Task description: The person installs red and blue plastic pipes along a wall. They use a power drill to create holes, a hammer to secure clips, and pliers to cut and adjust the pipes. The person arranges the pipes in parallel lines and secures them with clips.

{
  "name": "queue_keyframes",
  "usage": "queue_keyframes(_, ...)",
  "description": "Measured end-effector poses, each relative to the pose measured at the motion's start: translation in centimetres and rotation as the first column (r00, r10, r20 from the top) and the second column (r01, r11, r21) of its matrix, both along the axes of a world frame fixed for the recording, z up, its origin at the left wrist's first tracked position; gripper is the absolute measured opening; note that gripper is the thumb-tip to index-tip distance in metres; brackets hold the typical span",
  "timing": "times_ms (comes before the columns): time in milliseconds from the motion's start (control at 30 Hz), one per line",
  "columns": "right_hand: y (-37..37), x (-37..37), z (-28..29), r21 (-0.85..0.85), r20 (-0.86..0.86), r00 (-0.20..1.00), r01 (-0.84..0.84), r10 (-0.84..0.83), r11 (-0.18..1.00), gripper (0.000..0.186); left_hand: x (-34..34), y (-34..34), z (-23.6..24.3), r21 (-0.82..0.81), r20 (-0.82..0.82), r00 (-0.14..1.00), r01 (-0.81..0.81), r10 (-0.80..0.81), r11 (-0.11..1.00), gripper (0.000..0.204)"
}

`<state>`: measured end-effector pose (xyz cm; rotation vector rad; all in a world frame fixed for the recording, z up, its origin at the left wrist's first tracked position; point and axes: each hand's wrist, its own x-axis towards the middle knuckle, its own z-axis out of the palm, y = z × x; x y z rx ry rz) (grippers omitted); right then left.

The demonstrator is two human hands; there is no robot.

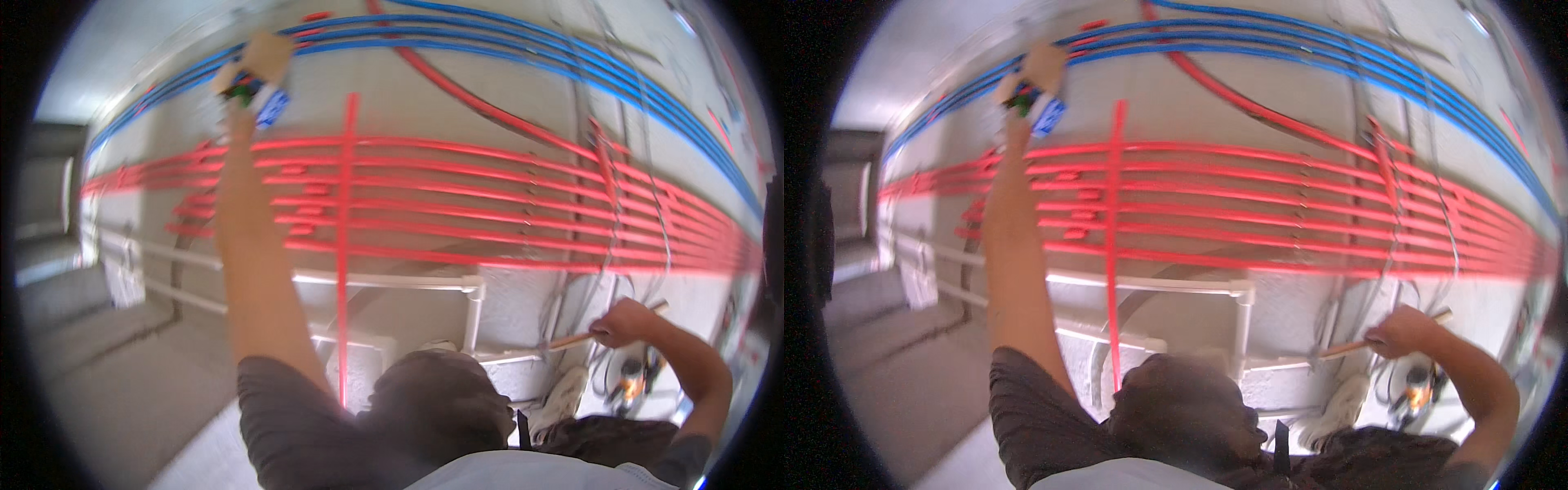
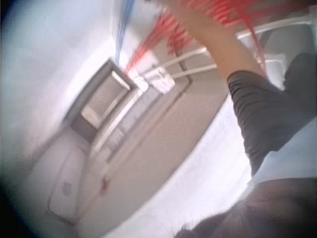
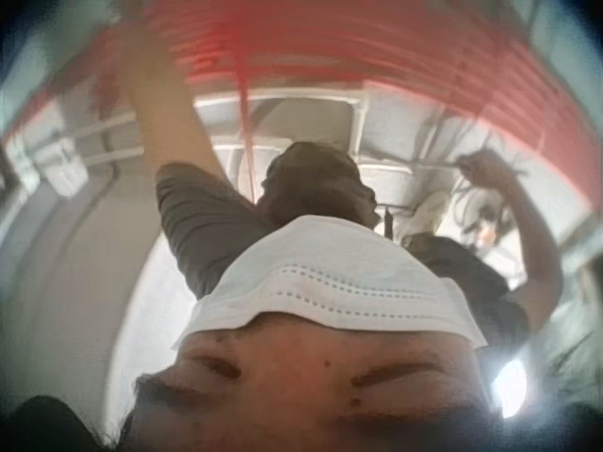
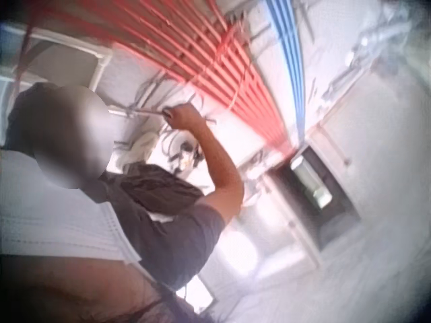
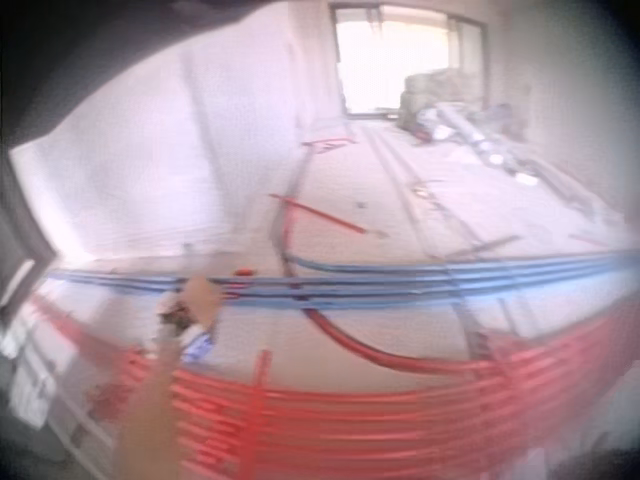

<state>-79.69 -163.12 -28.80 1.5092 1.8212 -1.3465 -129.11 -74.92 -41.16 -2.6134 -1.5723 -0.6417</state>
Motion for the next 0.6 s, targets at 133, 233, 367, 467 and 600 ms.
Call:
queue_keyframes(133, -1.8, -4.0, -1.7, -0.387, -0.213, 0.918, 0.235, -0.334, 0.892, 0.030, 7.7, -7.1, -6.5, 0.028, -0.045, 0.992, -0.117, 0.118, 0.993, 0.025)
queue_keyframes(233, -3.7, -7.4, -4.8, -0.381, -0.162, 0.929, 0.252, -0.332, 0.890, 0.032, 13.0, -13.6, -2.8, 0.067, -0.036, 0.960, -0.275, 0.277, 0.959, 0.026)
queue_keyframes(367, -2.8, -9.4, -6.0, -0.102, -0.100, 0.969, 0.214, -0.224, 0.971, 0.034, 16.6, -20.1, 3.9, 0.200, 0.292, 0.956, -0.051, -0.010, 0.978, 0.026)
queue_keyframes(467, -2.4, -9.9, -7.2, 0.365, -0.172, 0.866, 0.498, -0.469, 0.786, 0.038, 22.7, -36.6, 6.1, 0.019, 0.575, 0.766, 0.337, -0.286, 0.941, 0.029)
queue_keyframes(600, 7.7, -10.6, -6.1, 0.042, -0.617, 0.088, 0.996, -0.782, 0.079, 0.039, 26.2, -55.6, 6.0, -0.113, 0.451, 0.625, 0.749, -0.638, 0.653, 0.043)
